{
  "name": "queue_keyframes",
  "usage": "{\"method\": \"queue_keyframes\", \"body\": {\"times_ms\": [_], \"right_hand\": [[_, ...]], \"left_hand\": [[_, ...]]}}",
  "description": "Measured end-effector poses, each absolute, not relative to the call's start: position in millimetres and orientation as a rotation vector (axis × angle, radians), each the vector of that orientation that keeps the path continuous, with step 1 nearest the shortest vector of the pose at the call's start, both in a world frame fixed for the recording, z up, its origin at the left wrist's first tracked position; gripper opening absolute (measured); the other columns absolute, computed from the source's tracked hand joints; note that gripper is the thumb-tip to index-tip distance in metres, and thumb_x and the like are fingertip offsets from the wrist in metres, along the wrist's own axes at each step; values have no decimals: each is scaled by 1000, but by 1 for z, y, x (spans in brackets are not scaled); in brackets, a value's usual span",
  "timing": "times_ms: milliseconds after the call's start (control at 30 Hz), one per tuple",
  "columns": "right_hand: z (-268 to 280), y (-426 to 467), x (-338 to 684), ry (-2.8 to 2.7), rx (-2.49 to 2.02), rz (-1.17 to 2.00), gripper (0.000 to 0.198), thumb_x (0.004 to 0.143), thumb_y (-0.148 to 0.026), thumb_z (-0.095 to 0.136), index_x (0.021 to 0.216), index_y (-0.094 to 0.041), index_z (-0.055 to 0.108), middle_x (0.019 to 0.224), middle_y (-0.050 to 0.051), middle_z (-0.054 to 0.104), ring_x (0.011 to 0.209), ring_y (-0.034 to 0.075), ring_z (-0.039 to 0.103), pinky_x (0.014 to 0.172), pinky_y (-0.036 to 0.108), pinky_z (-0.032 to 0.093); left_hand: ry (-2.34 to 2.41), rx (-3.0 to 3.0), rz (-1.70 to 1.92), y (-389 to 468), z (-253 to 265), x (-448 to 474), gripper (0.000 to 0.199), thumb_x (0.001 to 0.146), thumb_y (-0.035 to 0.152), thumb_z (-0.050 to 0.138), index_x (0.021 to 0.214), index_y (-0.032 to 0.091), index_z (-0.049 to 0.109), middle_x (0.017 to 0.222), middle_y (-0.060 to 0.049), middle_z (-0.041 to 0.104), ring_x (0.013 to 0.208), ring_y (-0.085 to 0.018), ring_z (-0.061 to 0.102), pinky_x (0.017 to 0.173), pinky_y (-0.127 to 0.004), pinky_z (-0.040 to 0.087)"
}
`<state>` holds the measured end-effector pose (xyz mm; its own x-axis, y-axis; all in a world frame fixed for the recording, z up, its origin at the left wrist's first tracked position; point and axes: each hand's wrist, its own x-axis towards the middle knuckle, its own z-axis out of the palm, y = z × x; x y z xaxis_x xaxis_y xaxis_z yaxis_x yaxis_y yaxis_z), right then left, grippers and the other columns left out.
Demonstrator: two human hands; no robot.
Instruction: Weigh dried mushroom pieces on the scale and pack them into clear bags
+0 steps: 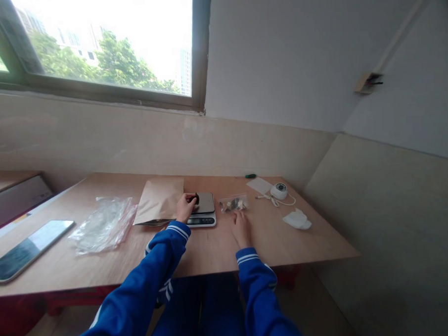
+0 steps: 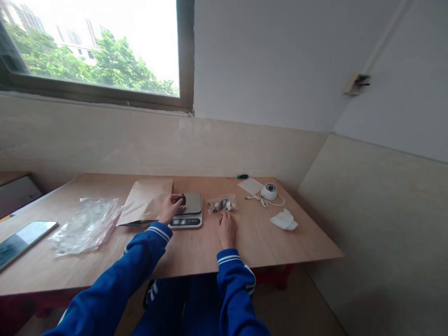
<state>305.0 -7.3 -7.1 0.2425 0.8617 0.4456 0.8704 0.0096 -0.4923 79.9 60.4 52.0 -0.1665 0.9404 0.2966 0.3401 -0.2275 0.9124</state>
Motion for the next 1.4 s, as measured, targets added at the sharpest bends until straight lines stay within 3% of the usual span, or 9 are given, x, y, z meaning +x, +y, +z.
{"method": "queue_keyframes", "body": {"times_ms": [267, 367, 467, 567, 767, 933, 1100, 1267, 1400], "right_hand": [[-6, -7, 304, -1571, -1846, -39, 30, 83, -12, 40, 105, -15, 61, 107, 13, 62, 102, 24, 55, 90, 33, 40], [-5, -7, 304, -1572, -1844, -25, 31, 84, -12, 40, 106, -14, 61, 107, 13, 63, 102, 24, 55, 91, 33, 40], [-5, -7, 304, -1558, -1851, -14, 31, 83, -11, 41, 106, -14, 61, 108, 14, 63, 103, 24, 56, 91, 33, 40], [-4, -8, 305, -1565, -1845, -6, 31, 83, -11, 41, 106, -14, 61, 109, 14, 63, 103, 24, 56, 91, 33, 41], [-5, -8, 305, -1579, -1804, -17, 31, 82, -10, 40, 105, -15, 61, 107, 13, 63, 103, 23, 56, 91, 33, 41], [-2, -11, 304, -1580, -1815, -18, 30, 84, -12, 39, 104, -15, 61, 105, 13, 63, 100, 24, 56, 89, 33, 42], [2, -13, 304, -1595, -1825, -7, 31, 84, -12, 39, 106, -15, 61, 109, 12, 62, 101, 23, 55, 91, 33, 41], [2, -12, 303, -1585, -1841, 2, 32, 83, -11, 40, 107, -13, 60, 109, 14, 62, 104, 24, 55, 93, 34, 40], [1, -11, 303, -1587, -1849, -7, 31, 83, -11, 40, 106, -13, 61, 107, 14, 62, 103, 24, 55, 92, 34, 40]], "left_hand": [[1686, 1800, 1136, 63, 53, 65, 24, 82, 31, 50, 79, 16, 69, 84, -11, 72, 84, -24, 65, 81, -35, 47], [1732, 1888, 1077, 58, 52, 65, 27, 83, 30, 47, 74, 15, 68, 83, -13, 70, 90, -26, 63, 88, -39, 44], [1807, 1948, 1098, 48, 56, 70, 23, 81, 25, 49, 88, 12, 67, 104, -18, 66, 108, -30, 54, 97, -45, 37], [1948, 2081, 1143, 31, 64, 68, 33, 82, 22, 45, 108, 9, 60, 120, -22, 55, 113, -32, 50, 95, -46, 39], [2114, 2155, 1014, -24, 58, 26, 28, 85, 24, 38, 97, 16, 63, 97, -13, 59, 88, -27, 58, 79, -40, 45], [2142, 2152, 842, -53, 28, -8, 30, 81, 32, 46, 102, 15, 59, 101, -13, 58, 91, -27, 58, 78, -39, 46], [1975, 2100, 957, -53, 22, -13, 29, 82, 33, 44, 102, 17, 57, 99, -12, 60, 95, -28, 59, 82, -39, 47], [1811, 1938, 1138, -46, 42, 4, 28, 80, 42, 52, 95, 19, 58, 95, -8, 64, 86, -24, 62, 76, -36, 49], [1642, 1875, 1234, -29, 55, 34, 33, 80, 42, 57, 103, 18, 55, 87, -5, 65, 80, -21, 63, 74, -34, 50]]}}
